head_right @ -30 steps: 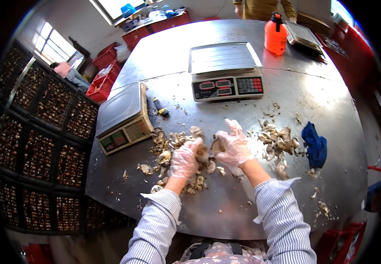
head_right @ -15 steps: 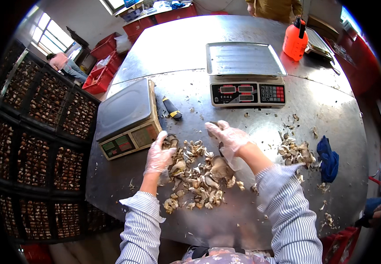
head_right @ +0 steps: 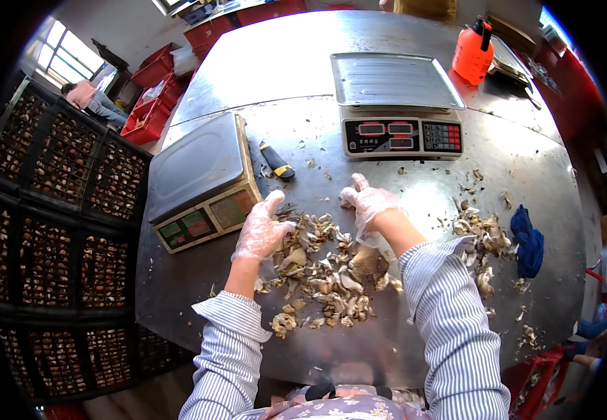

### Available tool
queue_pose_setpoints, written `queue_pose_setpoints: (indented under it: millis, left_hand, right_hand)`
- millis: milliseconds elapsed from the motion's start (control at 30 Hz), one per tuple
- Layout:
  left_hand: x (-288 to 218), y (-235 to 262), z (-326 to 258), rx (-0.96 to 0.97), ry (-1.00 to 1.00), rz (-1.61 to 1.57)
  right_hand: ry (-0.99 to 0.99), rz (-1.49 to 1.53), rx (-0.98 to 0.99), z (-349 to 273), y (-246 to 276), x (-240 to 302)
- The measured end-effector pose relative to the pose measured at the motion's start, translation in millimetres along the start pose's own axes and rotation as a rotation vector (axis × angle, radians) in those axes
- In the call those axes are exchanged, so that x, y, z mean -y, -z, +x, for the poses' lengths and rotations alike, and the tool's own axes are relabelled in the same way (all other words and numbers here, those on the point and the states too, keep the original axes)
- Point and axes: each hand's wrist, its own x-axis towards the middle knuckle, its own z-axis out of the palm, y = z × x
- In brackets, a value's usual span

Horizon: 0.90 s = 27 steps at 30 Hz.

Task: The person weighs and packages mushrooms into clear plastic containers, securing them with rubber bands. They then trim mushroom stems using shears and discard the waste into red crates. Finally, the person cleans the stainless steel work surface with a cloth and a spray bottle.

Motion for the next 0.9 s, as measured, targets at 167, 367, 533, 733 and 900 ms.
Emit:
queue_pose_setpoints:
  millis: [167, 367, 533, 733, 900]
  left_hand:
    - [2.3, -4.5, 33.0, 0.273, -0.015, 0.297]
    - [29.4, 5.3, 10.6, 0.111, 0.024, -0.591]
    - [-30.0, -40.6, -56.8, 0.433, 0.052, -0.715]
    - [-74.4, -93.5, -65.1, 0.374, -0.224, -0.262]
    - [-128.0, -73.0, -93.3, 0.263, -0.411, -0.290]
  right_hand:
    - [0.096, -0.007, 0.042, 5.8, 10.3, 6.8]
    - [-0.028, 0.829, -0.394, -60.6, -6.7, -42.8]
    - [-0.154, 1.241, 0.015, -144.6, -31.8, -3.3]
    - [0.005, 1.750, -0.237, -122.9, -143.2, -10.5]
    - [0.044, 1.934, -0.666, -171.6, -112.5, 34.5]
